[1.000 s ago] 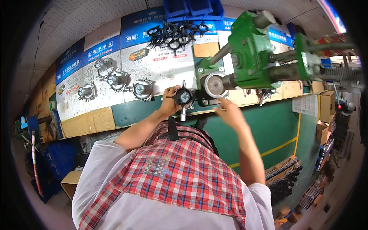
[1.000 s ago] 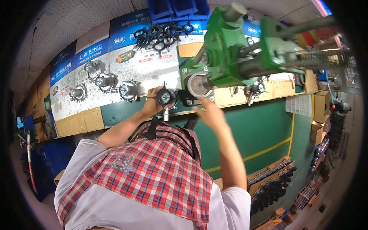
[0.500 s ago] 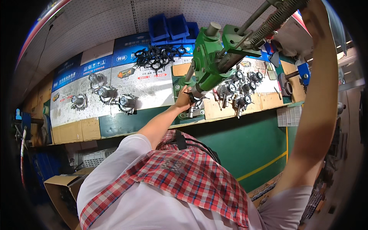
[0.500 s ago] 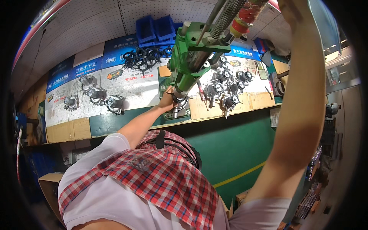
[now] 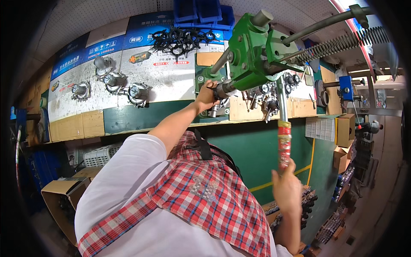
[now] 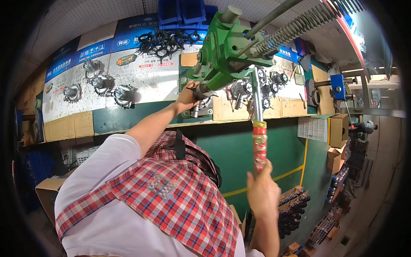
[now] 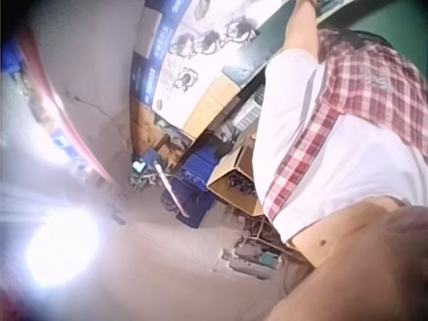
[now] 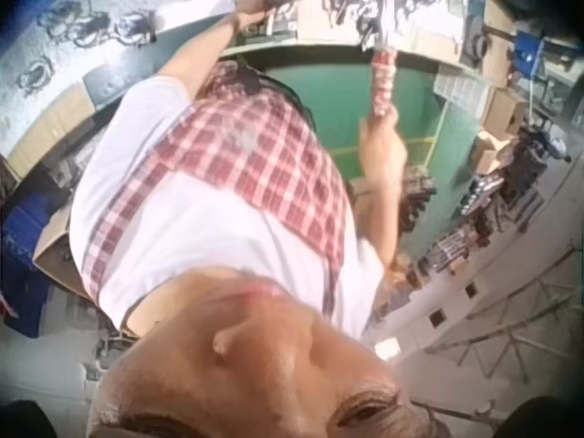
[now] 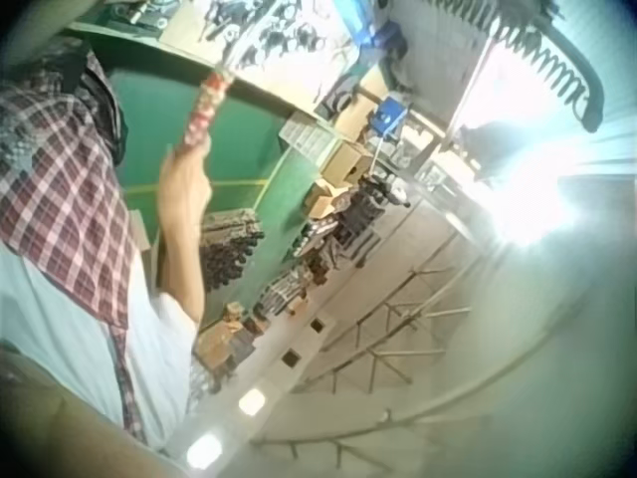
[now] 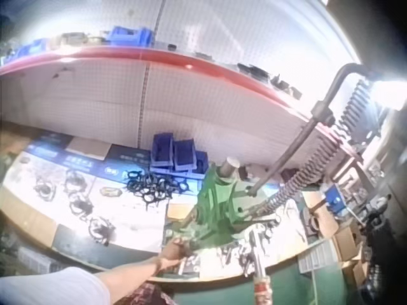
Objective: The person assembles small mechanical parts on a workbench using a hammer and a green press machine. They repeatedly pick up components, position them under the press, and strike them with the hammer to secure the assembly.
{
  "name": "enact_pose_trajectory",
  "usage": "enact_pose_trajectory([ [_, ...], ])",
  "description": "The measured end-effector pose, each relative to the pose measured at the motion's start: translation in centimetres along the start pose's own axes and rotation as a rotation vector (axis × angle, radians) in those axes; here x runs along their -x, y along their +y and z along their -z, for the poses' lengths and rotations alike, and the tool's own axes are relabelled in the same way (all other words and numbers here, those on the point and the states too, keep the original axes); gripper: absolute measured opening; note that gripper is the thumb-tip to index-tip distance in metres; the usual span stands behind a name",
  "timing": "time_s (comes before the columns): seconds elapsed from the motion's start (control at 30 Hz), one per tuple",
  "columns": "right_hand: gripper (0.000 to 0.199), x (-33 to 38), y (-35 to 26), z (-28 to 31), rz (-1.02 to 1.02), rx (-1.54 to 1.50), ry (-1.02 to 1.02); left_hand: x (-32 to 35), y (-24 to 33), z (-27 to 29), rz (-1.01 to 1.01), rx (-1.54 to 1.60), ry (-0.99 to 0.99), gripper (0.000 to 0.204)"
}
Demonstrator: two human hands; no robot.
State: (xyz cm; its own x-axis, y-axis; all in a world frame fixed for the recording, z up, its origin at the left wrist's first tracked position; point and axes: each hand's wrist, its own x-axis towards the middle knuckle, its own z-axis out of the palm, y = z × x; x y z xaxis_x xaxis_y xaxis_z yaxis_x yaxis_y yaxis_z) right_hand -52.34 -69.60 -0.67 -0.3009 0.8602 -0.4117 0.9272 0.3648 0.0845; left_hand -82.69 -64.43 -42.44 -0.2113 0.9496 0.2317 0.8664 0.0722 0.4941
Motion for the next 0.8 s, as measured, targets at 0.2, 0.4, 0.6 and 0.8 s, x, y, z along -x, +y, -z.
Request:
enact_pose_trajectory([
  [0.2,0.021,-2.2,1.5,-1.1,0.031,-0.704,0.003,-0.3,1.9,3.6,0.106,0.313,-0.018,0.077],
  [0.4,0.023,-4.8,1.1,-8.5,0.111,-0.669,0.259,-0.4,2.0,3.1,0.138,0.281,-0.023,0.079],
  [0.6,0.035,-9.6,0.3,-17.0,0.211,-0.717,0.530,-0.1,1.5,2.7,0.060,0.065,-0.084,0.077],
  [0.8,0.041,-12.4,-1.1,-20.2,0.247,-0.754,0.569,0.0,-0.1,1.8,0.008,0.161,-0.024,0.069],
])
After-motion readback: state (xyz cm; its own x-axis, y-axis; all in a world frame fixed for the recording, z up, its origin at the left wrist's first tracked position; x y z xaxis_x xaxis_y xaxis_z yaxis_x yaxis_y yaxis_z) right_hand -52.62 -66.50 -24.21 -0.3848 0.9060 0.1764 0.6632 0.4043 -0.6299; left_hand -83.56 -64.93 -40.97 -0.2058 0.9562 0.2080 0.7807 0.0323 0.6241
